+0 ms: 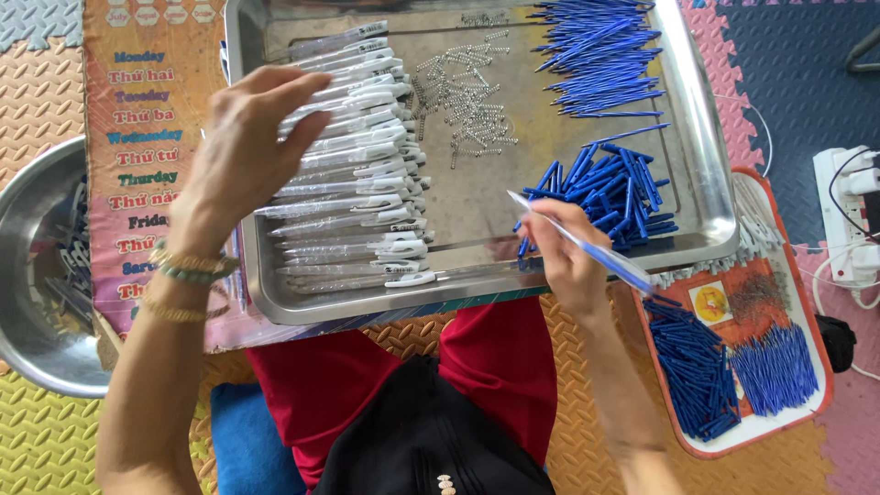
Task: The person assembles pens by inserting blue ink cartridges into white pen bodies. They pick up a pen body and a cartridge, insert the cartridge, and place the assembled pen into a metal bowl. The person repeats this process throughout the video.
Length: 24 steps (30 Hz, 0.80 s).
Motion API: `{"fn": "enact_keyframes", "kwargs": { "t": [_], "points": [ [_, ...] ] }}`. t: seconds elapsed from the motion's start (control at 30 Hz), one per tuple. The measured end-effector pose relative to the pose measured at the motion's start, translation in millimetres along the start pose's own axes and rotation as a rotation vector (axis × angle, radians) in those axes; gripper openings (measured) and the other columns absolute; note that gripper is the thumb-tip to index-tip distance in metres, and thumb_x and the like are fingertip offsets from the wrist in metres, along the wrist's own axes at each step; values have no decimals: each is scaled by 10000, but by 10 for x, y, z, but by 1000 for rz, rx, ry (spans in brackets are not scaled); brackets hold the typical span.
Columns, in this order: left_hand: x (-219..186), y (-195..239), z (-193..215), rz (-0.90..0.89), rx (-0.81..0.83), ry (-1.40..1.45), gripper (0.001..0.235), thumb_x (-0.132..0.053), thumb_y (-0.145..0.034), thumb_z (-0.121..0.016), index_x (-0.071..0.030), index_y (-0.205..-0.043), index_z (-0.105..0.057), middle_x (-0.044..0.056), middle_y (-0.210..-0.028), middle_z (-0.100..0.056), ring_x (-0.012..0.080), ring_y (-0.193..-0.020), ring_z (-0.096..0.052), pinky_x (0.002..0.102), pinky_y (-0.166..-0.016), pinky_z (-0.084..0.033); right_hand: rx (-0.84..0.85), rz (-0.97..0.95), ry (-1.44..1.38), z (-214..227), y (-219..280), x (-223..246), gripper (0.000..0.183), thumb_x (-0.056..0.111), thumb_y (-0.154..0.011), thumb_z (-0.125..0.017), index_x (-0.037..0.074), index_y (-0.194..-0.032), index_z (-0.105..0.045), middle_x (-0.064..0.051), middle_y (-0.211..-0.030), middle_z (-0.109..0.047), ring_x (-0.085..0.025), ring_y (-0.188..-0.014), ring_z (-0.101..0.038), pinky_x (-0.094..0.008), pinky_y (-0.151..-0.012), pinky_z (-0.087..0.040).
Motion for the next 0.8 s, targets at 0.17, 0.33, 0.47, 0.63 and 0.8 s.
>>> {"fn": "enact_keyframes", "kwargs": {
  "t": [0.17, 0.33, 0.47, 0.63, 0.8],
  "points": [
    [406, 615, 289, 165, -53, -200, 359, -47, -1138, -822, 43, -1485, -800, 274, -1331, -794, 336, -976, -778, 464, -903, -611, 275, 176, 222, -68, -500, -199, 200, 176, -1155, -646, 78, -1313, -722, -91, -1219, -824, -215, -973, -785, -353, -822, -592],
    [910, 1360, 325, 421, -35, -294, 411, -141, -1134, -816, 44, -1500, -789, 301, -1255, -800, 291, -875, -775, 429, -889, -630, 441, 37, 214, -236, -903, -303, 169, 235, -1139, -677, 173, -1272, -761, 28, -1042, -801, -103, -828, -701, -305, -790, -514],
    [1130, 1760, 60, 610, -40, -129, 437, -303, -1088, -795, -11, -1414, -805, 233, -1113, -821, 322, -940, -798, 443, -877, -610, 505, -57, 167, -390, -1045, -232, 195, 265, -1148, -659, 192, -1309, -741, -115, -1168, -836, -240, -995, -758, -408, -891, -551],
    [1000, 1729, -49, 642, -63, -82, 461, -347, -1037, -873, -41, -1377, -813, 200, -1043, -804, 347, -962, -808, 455, -860, -636, 416, -50, 184, -463, -1196, -406, 176, 274, -1172, -678, 260, -1323, -767, -133, -1106, -832, -311, -1093, -785, -489, -960, -596],
    [1108, 1621, -179, 743, 173, -263, 505, -385, -939, -831, -100, -1354, -795, 66, -955, -833, 340, -991, -812, 552, -916, -642, 319, -84, 74, -359, -1198, -230, 164, 292, -1193, -676, 232, -1337, -724, -95, -1147, -825, -237, -1110, -790, -421, -977, -620]
  ]
}}
Point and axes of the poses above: each hand's wrist, its own y-axis away from the middle knuckle, its own z-axis out of the back of the hand, x = y × z, the point moved 1 cm from there along -y, towards the middle knuckle
